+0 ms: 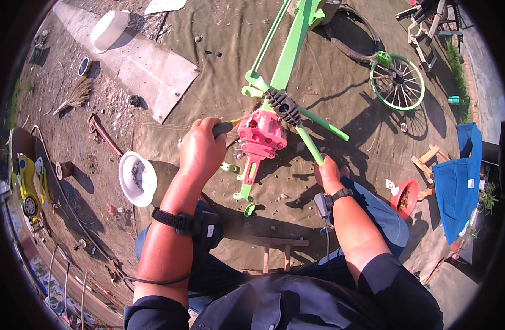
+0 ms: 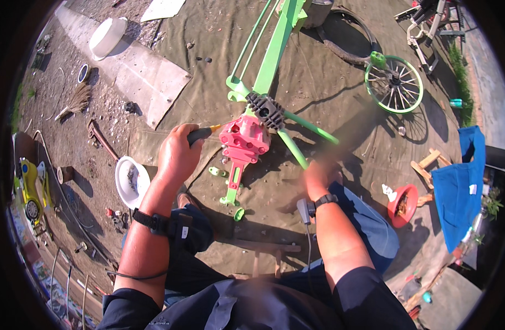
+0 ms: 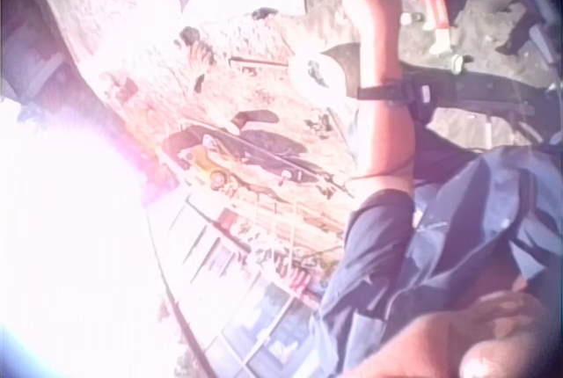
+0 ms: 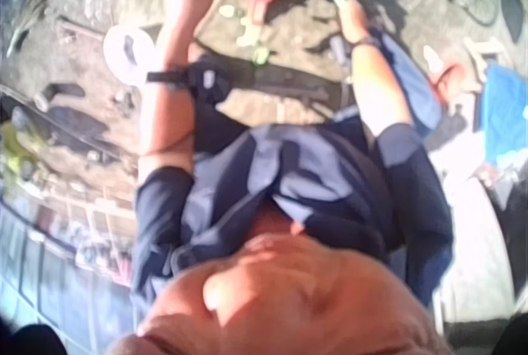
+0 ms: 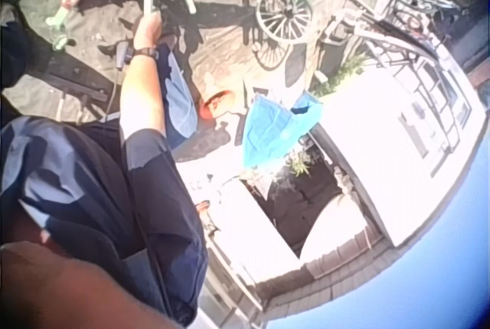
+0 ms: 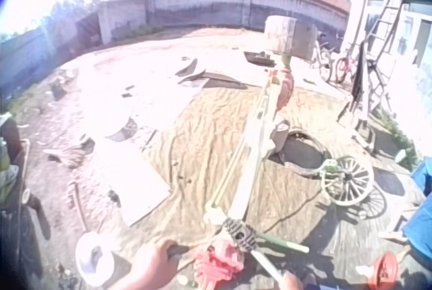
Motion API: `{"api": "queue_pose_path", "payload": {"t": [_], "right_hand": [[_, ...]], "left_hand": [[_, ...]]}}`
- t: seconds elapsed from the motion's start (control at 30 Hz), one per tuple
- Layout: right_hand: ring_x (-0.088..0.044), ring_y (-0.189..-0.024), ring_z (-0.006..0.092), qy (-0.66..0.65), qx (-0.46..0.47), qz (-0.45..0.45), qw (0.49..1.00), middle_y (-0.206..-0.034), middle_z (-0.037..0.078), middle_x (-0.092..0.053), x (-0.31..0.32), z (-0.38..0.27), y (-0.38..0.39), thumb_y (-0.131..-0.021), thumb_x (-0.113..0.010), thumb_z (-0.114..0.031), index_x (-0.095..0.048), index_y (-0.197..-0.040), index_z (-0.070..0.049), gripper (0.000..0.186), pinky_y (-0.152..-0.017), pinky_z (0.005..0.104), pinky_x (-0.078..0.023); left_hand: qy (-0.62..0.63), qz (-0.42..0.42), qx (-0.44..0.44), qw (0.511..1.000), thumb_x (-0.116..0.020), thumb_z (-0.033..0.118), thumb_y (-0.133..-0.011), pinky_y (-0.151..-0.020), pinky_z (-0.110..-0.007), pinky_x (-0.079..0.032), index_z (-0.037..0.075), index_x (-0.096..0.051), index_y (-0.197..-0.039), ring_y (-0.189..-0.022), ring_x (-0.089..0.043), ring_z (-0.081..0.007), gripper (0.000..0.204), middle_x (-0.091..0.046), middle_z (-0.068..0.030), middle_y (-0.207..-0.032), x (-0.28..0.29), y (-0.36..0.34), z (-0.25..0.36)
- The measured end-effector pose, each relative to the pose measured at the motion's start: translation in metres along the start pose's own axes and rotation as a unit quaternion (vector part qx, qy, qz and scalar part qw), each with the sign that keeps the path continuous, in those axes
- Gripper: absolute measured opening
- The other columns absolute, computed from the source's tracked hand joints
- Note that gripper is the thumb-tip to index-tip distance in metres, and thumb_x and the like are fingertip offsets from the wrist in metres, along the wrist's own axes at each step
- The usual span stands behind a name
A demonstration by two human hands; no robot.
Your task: The person uses a screwdriver to loosen and remove a pink plastic component from a green bicycle frame. They then detach the component and place it on the ground.
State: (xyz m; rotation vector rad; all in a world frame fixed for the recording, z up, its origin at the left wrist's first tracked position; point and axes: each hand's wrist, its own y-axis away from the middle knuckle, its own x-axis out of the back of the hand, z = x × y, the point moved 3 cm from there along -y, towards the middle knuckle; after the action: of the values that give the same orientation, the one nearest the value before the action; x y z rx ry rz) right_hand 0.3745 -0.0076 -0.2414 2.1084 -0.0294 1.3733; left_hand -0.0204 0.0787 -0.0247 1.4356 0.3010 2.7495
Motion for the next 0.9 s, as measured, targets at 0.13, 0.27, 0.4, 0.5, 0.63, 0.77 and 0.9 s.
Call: {"api": "queue_pose_path", "payload": {"t": [0.13,0.27,0.4,0.5,0.63,0.77,0.9], "right_hand": [[-0.066,-0.106,0.0424,0.051,0.012,0.046,0.998,-0.105,0.023,-0.071,-0.015,0.021,-0.012,-0.095,-0.054,-0.039,-0.068,-0.108,-0.009,0.035,-0.083,0.0501,-0.051],[-0.066,-0.105,0.0422,-0.018,-0.042,0.04,0.998,-0.104,0.022,-0.071,-0.018,0.026,-0.014,-0.095,-0.054,-0.039,-0.067,-0.107,-0.009,0.035,-0.082,0.0492,-0.052],[-0.066,-0.101,0.0422,-0.029,-0.025,-0.021,0.999,-0.1,0.021,-0.07,0.005,-0.011,0.011,-0.094,-0.056,-0.032,-0.066,-0.105,-0.01,0.026,-0.079,0.048,-0.052],[-0.066,-0.097,0.0423,-0.006,-0.001,-0.038,0.999,-0.096,0.019,-0.07,0.017,-0.025,0.02,-0.093,-0.058,-0.027,-0.066,-0.106,-0.011,0.021,-0.078,0.0475,-0.052],[-0.066,-0.094,0.0427,0.002,0.046,-0.016,0.999,-0.093,0.019,-0.069,0.017,-0.018,0.017,-0.094,-0.058,-0.026,-0.065,-0.106,-0.012,0.02,-0.078,0.0479,-0.052],[-0.066,-0.094,0.043,-0.009,0.049,0.008,0.999,-0.094,0.02,-0.069,0.015,-0.017,0.018,-0.093,-0.058,-0.026,-0.065,-0.105,-0.011,0.02,-0.078,0.0483,-0.052],[-0.066,-0.094,0.0434,0.007,0.065,0.005,0.998,-0.095,0.022,-0.069,0.013,-0.017,0.016,-0.093,-0.06,-0.024,-0.065,-0.106,-0.009,0.021,-0.078,0.0491,-0.053]], "left_hand": [[0.01,-0.004,0.014,1.0,-0.071,0.013,-0.083,-0.088,-0.046,-0.053,0.005,-0.067,-0.112,-0.1,-0.066,-0.0395,0.03,-0.067,-0.018,-0.108,0.0,-0.001,0.0],[0.012,-0.003,0.002,1.0,-0.07,0.012,-0.084,-0.087,-0.047,-0.053,0.004,-0.066,-0.111,-0.099,-0.065,-0.0403,0.029,-0.065,-0.0179,-0.109,-0.003,-0.003,0.0],[-0.005,-0.014,-0.057,0.998,-0.065,0.005,-0.084,-0.086,-0.048,-0.053,0.005,-0.064,-0.111,-0.099,-0.064,-0.0406,0.027,-0.06,-0.0174,-0.113,0.002,0.006,0.012],[0.019,-0.033,-0.131,0.991,-0.063,-0.002,-0.081,-0.086,-0.048,-0.053,0.006,-0.061,-0.113,-0.101,-0.063,-0.0401,0.033,-0.057,-0.0161,-0.118,-0.002,0.01,0.028],[-0.031,-0.062,-0.125,0.99,-0.065,0.004,-0.085,-0.077,-0.05,-0.054,0.006,-0.059,-0.113,-0.093,-0.065,-0.0418,0.029,-0.058,-0.0174,-0.114,-0.009,0.01,0.036],[-0.071,-0.061,-0.035,0.995,-0.065,0.008,-0.086,-0.077,-0.051,-0.054,0.008,-0.057,-0.12,-0.093,-0.064,-0.0429,0.035,-0.058,-0.0181,-0.113,-0.008,0.006,0.039],[-0.033,-0.028,-0.122,0.992,-0.067,0.017,-0.089,-0.077,-0.052,-0.053,0.01,-0.054,-0.127,-0.089,-0.065,-0.0448,0.04,-0.059,-0.0203,-0.11,-0.008,0.009,0.044]]}}
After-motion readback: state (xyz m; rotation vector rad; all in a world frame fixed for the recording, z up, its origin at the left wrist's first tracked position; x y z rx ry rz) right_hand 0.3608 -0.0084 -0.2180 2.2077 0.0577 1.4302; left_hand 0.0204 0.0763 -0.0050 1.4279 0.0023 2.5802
